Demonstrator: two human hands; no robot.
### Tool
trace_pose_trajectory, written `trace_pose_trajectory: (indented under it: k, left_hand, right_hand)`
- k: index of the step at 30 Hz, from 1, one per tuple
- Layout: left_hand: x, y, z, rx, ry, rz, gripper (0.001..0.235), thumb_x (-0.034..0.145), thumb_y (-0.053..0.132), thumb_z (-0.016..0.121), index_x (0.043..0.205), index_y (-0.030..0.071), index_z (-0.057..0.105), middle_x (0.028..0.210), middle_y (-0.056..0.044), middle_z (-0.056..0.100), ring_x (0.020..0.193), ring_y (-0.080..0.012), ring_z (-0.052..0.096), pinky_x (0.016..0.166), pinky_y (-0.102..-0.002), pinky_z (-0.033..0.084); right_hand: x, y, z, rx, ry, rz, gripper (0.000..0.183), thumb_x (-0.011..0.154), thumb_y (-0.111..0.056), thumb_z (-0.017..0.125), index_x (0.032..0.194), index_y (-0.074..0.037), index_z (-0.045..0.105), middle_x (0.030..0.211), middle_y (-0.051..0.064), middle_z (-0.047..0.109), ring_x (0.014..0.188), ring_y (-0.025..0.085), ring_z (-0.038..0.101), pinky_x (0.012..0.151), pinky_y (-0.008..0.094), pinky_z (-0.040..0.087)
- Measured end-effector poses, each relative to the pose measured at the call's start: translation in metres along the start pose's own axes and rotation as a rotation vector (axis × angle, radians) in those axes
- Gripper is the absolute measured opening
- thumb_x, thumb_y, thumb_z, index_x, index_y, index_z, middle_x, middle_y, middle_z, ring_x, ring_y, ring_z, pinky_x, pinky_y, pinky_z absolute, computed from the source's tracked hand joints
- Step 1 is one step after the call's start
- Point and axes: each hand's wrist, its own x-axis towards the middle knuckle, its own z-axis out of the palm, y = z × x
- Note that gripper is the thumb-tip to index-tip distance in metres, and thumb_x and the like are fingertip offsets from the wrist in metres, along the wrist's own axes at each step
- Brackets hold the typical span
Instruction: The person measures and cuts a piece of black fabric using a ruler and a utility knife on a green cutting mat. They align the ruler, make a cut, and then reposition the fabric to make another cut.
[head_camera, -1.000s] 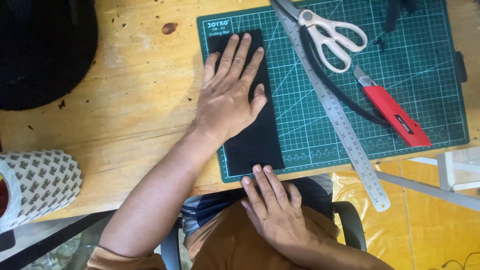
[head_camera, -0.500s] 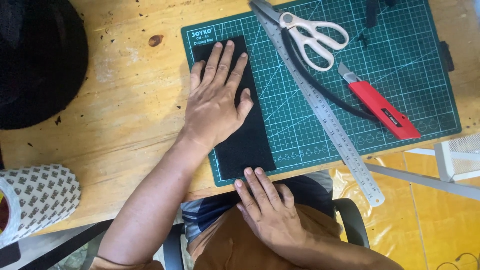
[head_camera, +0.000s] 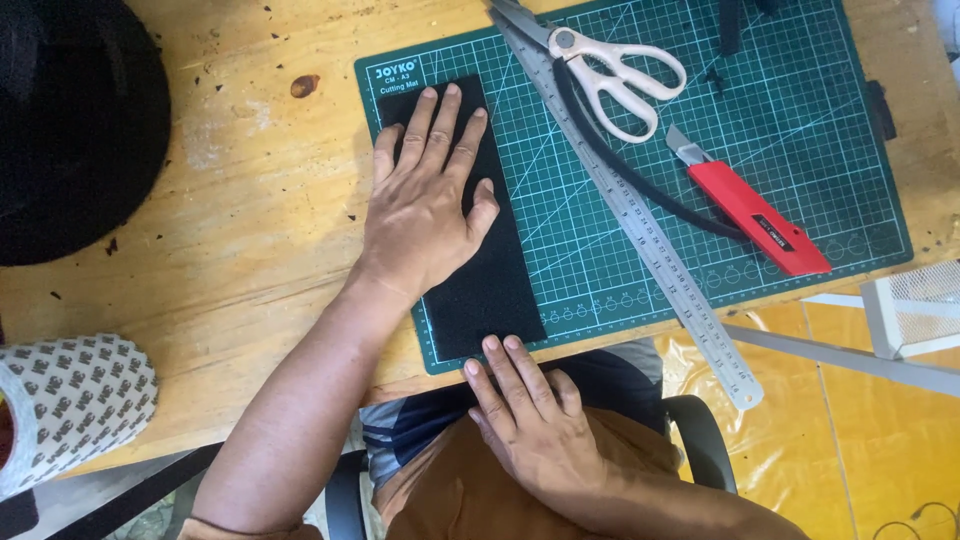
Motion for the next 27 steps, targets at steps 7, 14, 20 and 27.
trace_pose_trajectory:
  k: [7,14,20,27]
  left_hand:
    - [0.0011,0.001,-0.0014,0.005,-0.027,-0.016,0.068,0.106,0.046,0.022,0.165,0.014,0.026,0.172,-0.011,0.01,0.158,-0.0267,0.002,0.126,-0.053,0.005]
    - [-0.0007,0.0014,0.001,0.013,0.029,0.014,0.069,0.106,0.047,0.019,0.164,0.012,0.03,0.172,-0.014,0.014,0.159,-0.0283,0.006,0.126,-0.054,0.009]
    - [-0.0004,0.0014,0.0027,0.1,0.056,0.036,0.068,0.106,0.044,0.023,0.165,0.011,0.032,0.17,-0.016,0.015,0.158,-0.0306,0.007,0.125,-0.058,0.015]
    - [-0.002,0.004,0.0072,0.212,0.066,0.055,0.066,0.109,0.043,0.021,0.164,0.007,0.024,0.164,-0.018,0.038,0.153,-0.0324,0.03,0.124,-0.053,0.022]
  right_hand:
    - [-0.0003,-0.0018,0.0006,0.003,-0.017,0.008,0.059,0.109,-0.043,0.056,0.157,-0.013,0.041,0.16,0.013,0.047,0.147,0.026,0.047,0.093,0.037,0.045]
    - [0.0013,-0.0011,-0.0035,0.007,-0.012,0.015,0.056,0.109,-0.042,0.055,0.156,-0.014,0.043,0.159,0.012,0.049,0.146,0.025,0.048,0.094,0.037,0.044]
    - [0.0018,0.0,-0.005,0.005,-0.018,0.01,0.058,0.108,-0.042,0.055,0.157,-0.014,0.041,0.16,0.012,0.048,0.147,0.025,0.048,0.093,0.037,0.045]
    - [-0.0005,0.0018,-0.0034,-0.019,-0.022,-0.015,0.06,0.109,-0.041,0.054,0.16,-0.012,0.037,0.162,0.013,0.044,0.148,0.026,0.046,0.095,0.038,0.045]
